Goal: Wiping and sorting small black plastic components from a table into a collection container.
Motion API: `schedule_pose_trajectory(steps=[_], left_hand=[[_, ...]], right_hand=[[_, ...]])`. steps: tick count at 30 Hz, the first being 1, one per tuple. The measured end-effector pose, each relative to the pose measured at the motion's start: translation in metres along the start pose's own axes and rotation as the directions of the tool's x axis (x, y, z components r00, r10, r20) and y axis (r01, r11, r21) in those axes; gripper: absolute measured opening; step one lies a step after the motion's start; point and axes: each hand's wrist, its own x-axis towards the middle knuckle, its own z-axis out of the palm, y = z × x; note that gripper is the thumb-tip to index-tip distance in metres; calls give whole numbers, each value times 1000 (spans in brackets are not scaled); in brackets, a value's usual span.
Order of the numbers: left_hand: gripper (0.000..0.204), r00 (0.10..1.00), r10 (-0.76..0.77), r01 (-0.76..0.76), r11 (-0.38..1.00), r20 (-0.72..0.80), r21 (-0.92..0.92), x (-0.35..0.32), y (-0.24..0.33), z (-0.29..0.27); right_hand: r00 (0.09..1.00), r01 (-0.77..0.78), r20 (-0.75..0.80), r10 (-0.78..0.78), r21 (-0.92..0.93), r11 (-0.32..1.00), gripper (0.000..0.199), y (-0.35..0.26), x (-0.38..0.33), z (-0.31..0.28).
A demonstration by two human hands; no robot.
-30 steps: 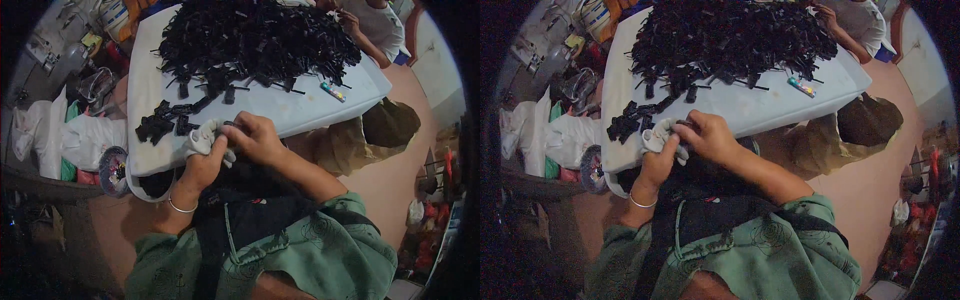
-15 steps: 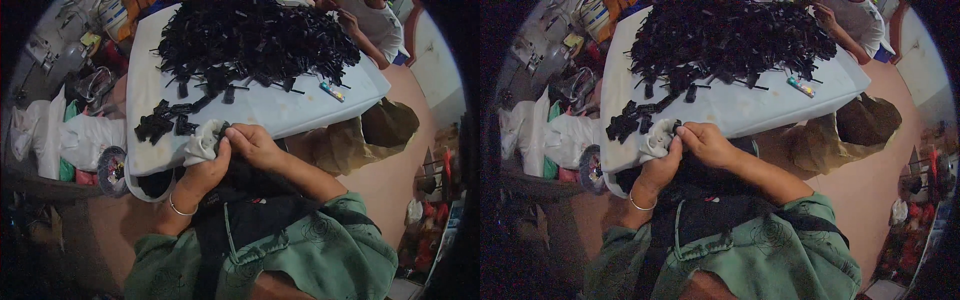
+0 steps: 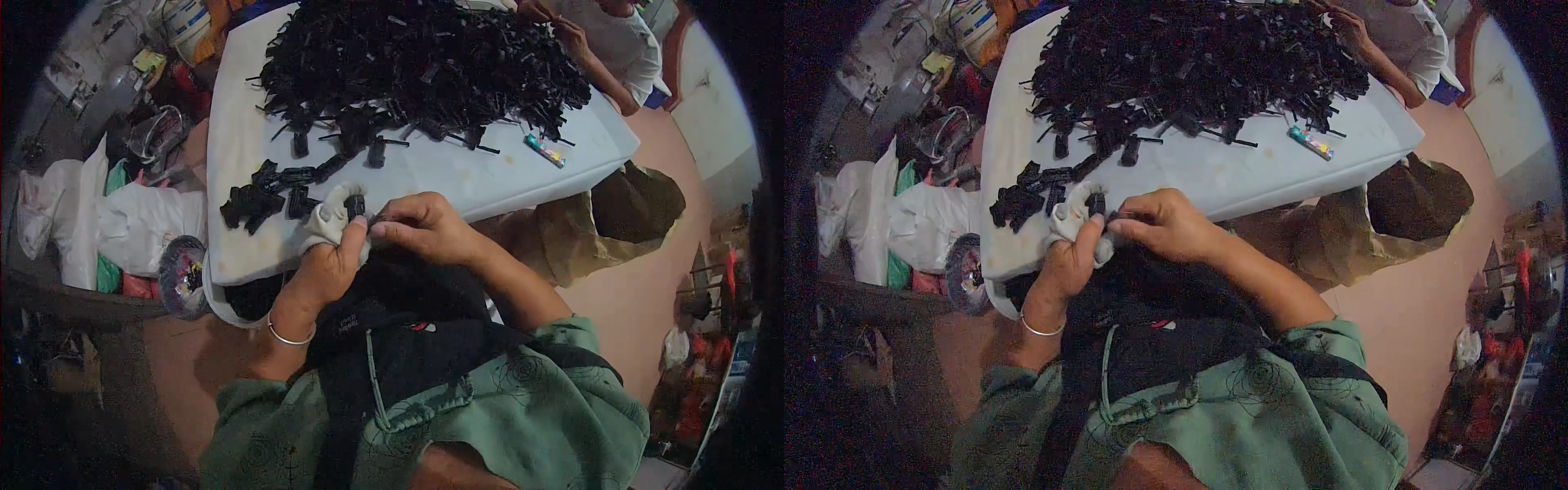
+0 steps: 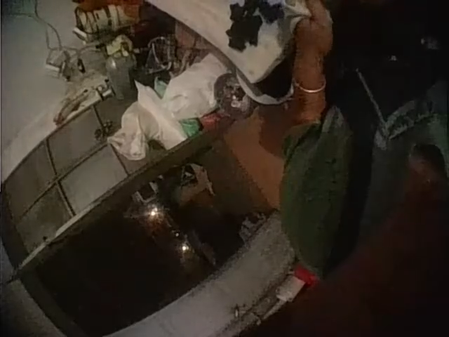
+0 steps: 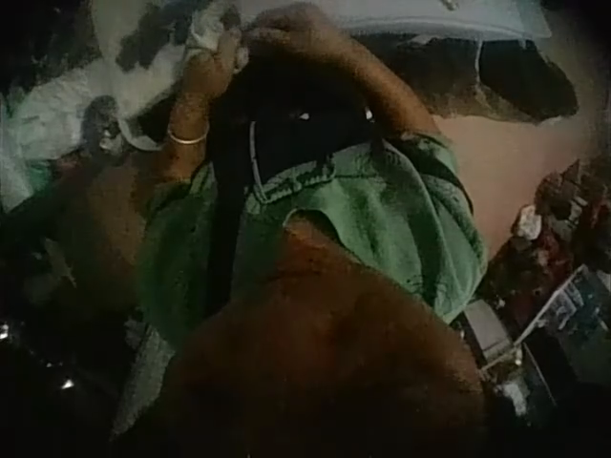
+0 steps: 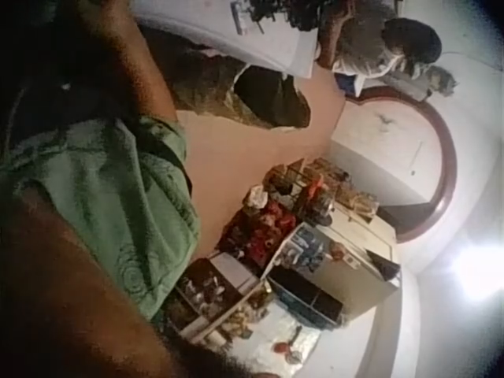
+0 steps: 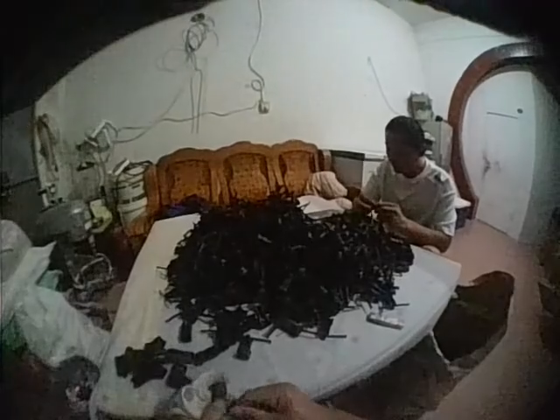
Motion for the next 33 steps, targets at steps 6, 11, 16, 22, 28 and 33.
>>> schedule_pose_trajectory(steps=[6,11,16,22,28,33], left_hand=[[28,999,-29,38,964,38,-264,0,13,1],[29,992,119,-126,976,-50,-178,-1,-3,4],[30,1000,6,-5,999,6,-40,-4,5,5],[35,976,217,-200,925,-18,322,4,2,-9],[41,933,297,-47,658,-203,752,24,7,-36],[32,970,209,-119,850,-121,514,13,-1,-23]], right_hand=[[973,-228,53,224,343,911,24,-4,3,7],[979,-202,41,198,276,940,22,-5,-1,12],[987,-160,9,160,11,987,29,-10,0,15],[988,-154,25,154,-32,988,27,5,10,11],[979,-121,-194,-58,-792,598,20,26,44,-18],[986,-153,-160,35,-821,550,23,34,48,-23]])
